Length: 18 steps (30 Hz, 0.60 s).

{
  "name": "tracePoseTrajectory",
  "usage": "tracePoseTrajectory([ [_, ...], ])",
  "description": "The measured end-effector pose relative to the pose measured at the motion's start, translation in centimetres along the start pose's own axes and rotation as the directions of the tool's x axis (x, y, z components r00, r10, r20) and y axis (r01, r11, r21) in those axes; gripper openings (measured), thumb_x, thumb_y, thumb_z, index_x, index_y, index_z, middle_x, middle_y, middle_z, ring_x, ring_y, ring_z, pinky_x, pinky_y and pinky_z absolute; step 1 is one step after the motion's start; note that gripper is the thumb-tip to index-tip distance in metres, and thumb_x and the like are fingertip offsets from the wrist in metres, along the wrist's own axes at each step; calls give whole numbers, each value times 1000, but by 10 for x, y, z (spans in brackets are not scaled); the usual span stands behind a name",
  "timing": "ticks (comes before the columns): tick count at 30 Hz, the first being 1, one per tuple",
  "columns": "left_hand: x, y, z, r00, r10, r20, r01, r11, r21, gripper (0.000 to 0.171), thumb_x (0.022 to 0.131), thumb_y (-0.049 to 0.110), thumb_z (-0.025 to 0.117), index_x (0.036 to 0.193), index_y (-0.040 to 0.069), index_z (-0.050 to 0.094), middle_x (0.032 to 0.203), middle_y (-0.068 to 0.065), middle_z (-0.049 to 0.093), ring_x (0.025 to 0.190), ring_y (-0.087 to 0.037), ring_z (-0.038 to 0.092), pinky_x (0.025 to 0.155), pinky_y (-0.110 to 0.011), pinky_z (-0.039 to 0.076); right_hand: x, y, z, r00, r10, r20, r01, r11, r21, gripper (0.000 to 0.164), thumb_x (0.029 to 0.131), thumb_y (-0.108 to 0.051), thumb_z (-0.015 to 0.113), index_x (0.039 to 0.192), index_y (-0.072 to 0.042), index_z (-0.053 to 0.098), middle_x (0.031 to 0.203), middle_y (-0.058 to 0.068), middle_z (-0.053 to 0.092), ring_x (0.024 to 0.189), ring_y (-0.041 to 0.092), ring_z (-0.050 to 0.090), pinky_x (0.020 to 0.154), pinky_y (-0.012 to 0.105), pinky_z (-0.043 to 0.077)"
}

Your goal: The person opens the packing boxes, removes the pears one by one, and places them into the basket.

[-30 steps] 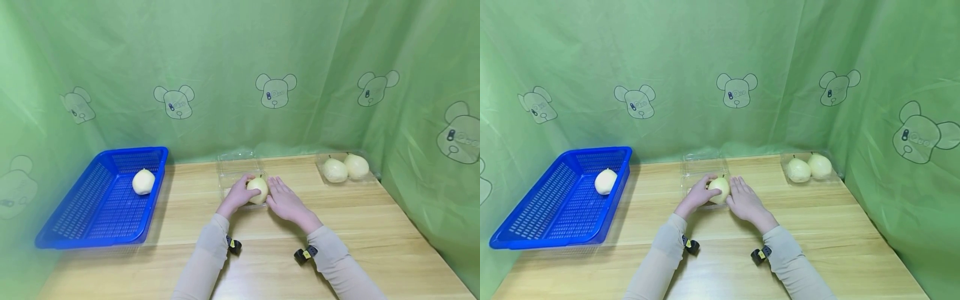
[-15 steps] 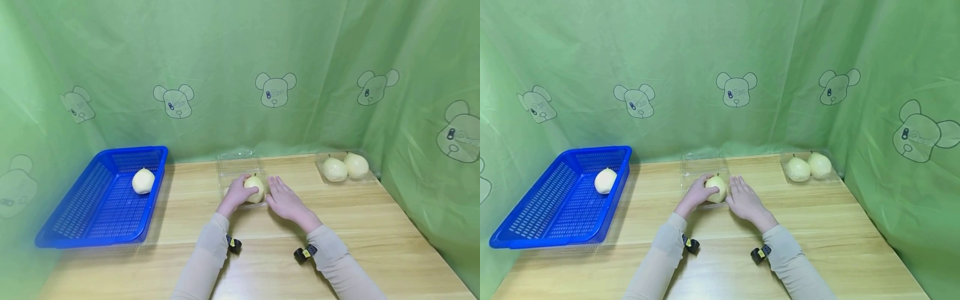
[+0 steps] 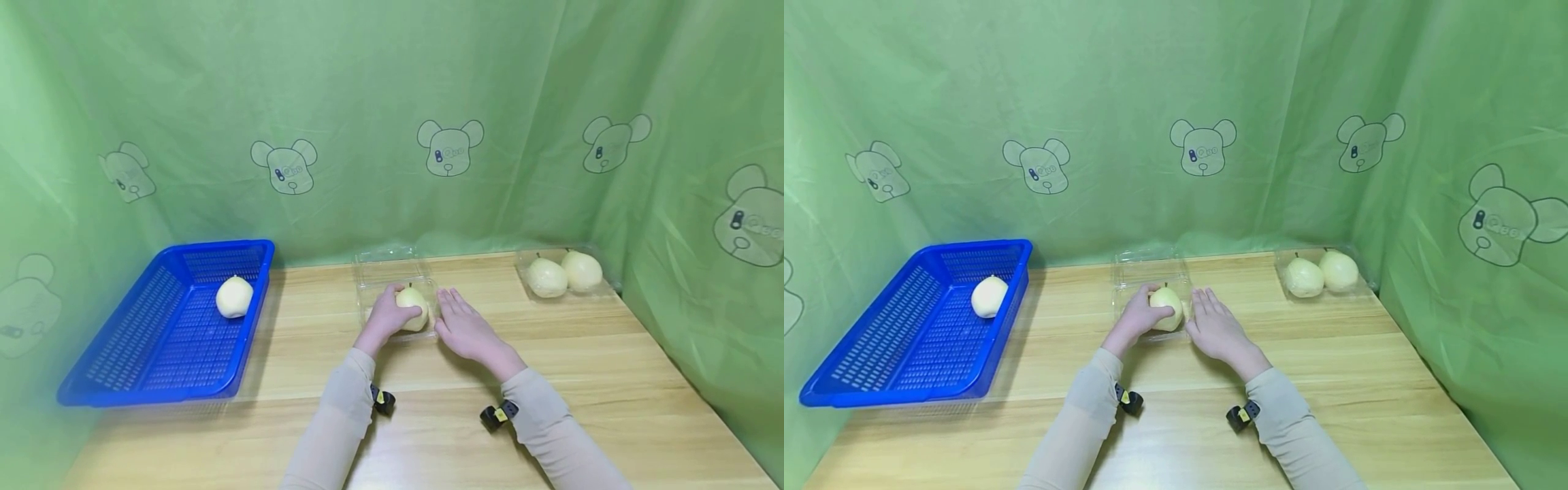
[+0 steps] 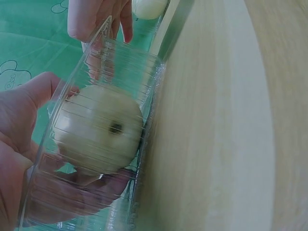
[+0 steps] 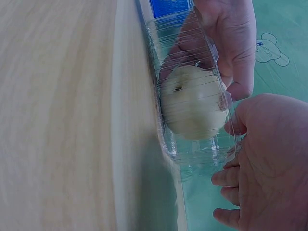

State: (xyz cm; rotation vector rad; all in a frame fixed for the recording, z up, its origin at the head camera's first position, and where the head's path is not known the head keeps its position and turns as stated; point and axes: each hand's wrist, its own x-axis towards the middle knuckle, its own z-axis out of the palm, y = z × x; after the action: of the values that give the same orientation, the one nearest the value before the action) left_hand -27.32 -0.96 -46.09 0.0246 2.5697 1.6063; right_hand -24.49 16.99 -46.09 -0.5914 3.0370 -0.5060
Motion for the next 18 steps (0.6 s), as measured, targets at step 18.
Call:
tracePoseTrajectory([
  [18,-2,2,0,999,46,-12,-44,992,115,76,74,26,79,139,9,44,123,-19,62,101,-29,62,85,-39,54,-1,0,0,1000,-1,2,1,1000,5,61,103,-28,32,151,6,19,160,22,19,150,41,13,123,52,17],
])
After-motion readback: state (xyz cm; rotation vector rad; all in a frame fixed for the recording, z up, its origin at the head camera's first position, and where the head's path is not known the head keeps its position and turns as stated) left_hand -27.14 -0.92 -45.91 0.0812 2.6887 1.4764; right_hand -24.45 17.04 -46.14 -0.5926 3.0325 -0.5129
